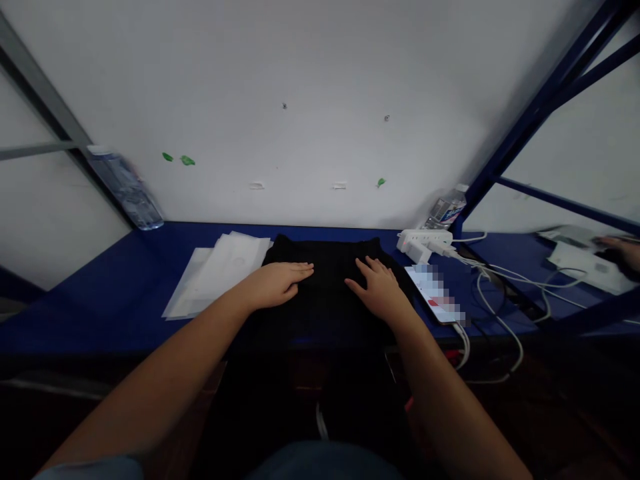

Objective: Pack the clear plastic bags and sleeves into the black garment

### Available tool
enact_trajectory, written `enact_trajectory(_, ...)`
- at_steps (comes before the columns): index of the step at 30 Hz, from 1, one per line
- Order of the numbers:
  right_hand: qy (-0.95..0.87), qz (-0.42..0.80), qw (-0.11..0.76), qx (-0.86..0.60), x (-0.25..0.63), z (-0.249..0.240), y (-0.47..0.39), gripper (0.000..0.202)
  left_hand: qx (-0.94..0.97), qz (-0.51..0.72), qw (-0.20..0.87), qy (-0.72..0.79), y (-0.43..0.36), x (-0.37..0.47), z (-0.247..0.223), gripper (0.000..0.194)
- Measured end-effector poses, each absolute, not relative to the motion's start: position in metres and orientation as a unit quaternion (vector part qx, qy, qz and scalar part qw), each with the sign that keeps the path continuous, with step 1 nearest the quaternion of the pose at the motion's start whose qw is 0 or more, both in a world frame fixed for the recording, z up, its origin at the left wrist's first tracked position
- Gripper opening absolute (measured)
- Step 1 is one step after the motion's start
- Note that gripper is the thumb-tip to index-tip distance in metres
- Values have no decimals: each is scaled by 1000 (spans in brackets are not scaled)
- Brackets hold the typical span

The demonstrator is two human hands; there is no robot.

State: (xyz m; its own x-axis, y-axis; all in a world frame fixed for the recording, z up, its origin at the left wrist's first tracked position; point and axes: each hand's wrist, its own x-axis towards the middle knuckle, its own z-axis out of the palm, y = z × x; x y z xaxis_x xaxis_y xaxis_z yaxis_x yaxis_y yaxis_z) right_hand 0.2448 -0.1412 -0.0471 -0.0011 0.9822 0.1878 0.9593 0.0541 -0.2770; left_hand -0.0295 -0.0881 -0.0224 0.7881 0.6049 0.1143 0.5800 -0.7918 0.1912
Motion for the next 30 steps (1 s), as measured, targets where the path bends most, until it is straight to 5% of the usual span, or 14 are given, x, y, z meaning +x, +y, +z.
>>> enact_trajectory(13, -752, 43, 167, -636, 200, -34, -144, 61, 923, 244, 119, 274, -82, -64, -14, 45)
enact_trajectory(30, -635, 39, 276, -721, 243, -16, -132, 40, 926, 23, 29, 376, -81, -30, -37, 68)
